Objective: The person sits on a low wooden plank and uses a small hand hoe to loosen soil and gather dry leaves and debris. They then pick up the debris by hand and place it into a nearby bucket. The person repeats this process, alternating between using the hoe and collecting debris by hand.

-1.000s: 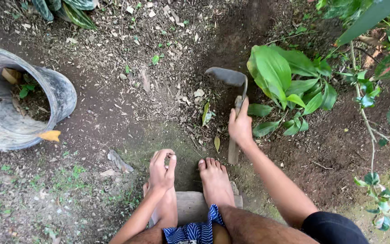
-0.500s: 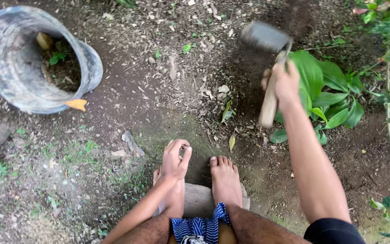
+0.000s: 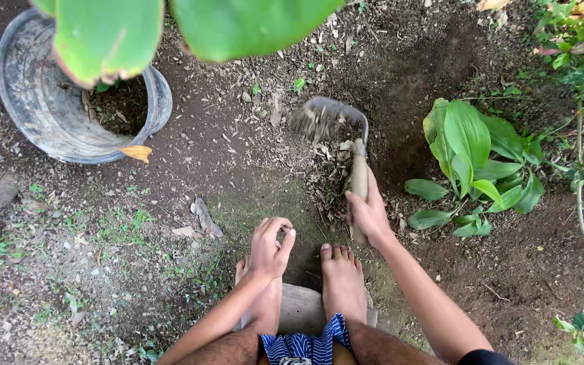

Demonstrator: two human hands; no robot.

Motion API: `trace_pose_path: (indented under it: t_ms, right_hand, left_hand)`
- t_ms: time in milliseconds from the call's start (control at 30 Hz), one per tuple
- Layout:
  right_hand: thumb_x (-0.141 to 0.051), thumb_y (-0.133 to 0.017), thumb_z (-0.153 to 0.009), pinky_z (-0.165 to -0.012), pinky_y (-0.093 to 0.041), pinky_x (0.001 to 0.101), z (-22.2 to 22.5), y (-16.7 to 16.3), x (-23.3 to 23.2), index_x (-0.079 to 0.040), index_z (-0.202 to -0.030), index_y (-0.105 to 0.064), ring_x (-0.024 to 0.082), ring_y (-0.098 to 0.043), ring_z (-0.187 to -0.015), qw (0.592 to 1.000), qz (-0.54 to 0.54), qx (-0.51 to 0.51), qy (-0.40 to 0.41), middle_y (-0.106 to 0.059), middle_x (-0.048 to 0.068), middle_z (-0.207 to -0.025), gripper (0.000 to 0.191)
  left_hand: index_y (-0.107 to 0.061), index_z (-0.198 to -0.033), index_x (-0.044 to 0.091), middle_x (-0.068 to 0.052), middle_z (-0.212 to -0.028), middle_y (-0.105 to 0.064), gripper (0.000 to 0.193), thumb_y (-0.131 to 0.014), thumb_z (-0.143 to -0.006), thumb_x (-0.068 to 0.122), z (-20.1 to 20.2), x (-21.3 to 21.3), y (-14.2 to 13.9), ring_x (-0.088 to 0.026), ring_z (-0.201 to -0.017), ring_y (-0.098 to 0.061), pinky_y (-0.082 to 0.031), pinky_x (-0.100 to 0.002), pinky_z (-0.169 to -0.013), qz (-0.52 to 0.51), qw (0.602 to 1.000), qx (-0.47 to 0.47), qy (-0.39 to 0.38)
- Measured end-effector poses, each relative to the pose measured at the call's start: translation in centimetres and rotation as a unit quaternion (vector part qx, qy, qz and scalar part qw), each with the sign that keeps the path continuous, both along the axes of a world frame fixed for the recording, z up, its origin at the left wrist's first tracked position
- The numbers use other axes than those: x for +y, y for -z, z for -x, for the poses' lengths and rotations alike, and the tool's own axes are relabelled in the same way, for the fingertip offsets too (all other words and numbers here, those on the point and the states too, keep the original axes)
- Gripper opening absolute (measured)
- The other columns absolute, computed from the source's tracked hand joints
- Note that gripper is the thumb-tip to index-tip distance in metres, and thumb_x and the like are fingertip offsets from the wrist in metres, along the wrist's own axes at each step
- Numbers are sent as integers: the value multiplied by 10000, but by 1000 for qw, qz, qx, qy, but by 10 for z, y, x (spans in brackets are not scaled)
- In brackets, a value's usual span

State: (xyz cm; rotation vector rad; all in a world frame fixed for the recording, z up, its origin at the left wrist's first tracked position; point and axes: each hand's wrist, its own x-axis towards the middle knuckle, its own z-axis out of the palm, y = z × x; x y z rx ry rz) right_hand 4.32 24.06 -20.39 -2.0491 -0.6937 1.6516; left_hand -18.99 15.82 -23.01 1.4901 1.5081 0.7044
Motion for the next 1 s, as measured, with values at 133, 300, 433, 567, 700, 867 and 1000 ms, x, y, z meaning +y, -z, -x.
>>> trace_pose_path:
  t_ms: [133,300,433,567,700,867,1000]
  right_hand:
    - [-129,-589,-925,-465,-491,354,-23,0,11,-39,-1430,-380,177,-563,-580,995,-27,16,93,-624,116,-935,554]
    - [-715,-403,-1092,-509,-381,289,-70,7,138,-74,-1117,-435,126,-440,-637,940,-137,76,303,-490,47,-863,642]
    - [-301,-522,-1012,-672,-623,341,-75,14,220,-140,-1068,-516,160,-655,-773,914,-164,183,324,-603,73,-990,170]
    - [-386,-472,-1140,-496,-390,317,-34,23,220,-39,-1133,-634,168,-460,-609,992,-83,65,72,-592,113,-914,383]
    - [-315,-520,-1080,-531,-474,370,10,25,161,-62,-1326,-522,217,-587,-626,996,-59,-71,11,-653,131,-858,352]
    - [-261,-576,-978,-659,-601,439,16,11,56,-159,-1585,-273,275,-742,-739,981,-72,-169,-71,-732,200,-1009,686]
    - [-248,-660,-968,-730,-590,441,-5,14,19,-96,-1550,-359,259,-732,-862,946,-175,-237,-139,-712,236,-1128,674]
  left_hand:
    - [-670,-933,47,-100,-877,-687,243,-622,-904,283,-2,1,-5,-271,-876,-649,-489,-394,-797,23,1000,-12,9]
    - [-660,-916,44,-100,-861,-683,215,-634,-892,255,-1,1,-8,-274,-860,-643,-479,-403,-814,1,1000,-7,10]
    - [-651,-914,41,-108,-863,-678,188,-647,-887,227,4,0,-8,-278,-850,-638,-484,-404,-814,-6,1000,-4,7]
    - [-644,-930,40,-112,-879,-677,192,-643,-905,230,6,-1,-7,-282,-858,-634,-493,-400,-803,-12,1000,-4,-23]
    - [-653,-945,41,-116,-881,-675,206,-644,-910,244,4,3,-3,-283,-867,-647,-494,-403,-805,-9,999,-13,-44]
    - [-663,-931,52,-101,-852,-692,208,-637,-898,256,3,4,-2,-278,-848,-654,-489,-403,-804,9,1000,-9,-23]
    - [-660,-929,51,-100,-865,-690,206,-639,-902,254,3,4,-3,-279,-859,-647,-482,-405,-817,-3,1000,-7,-15]
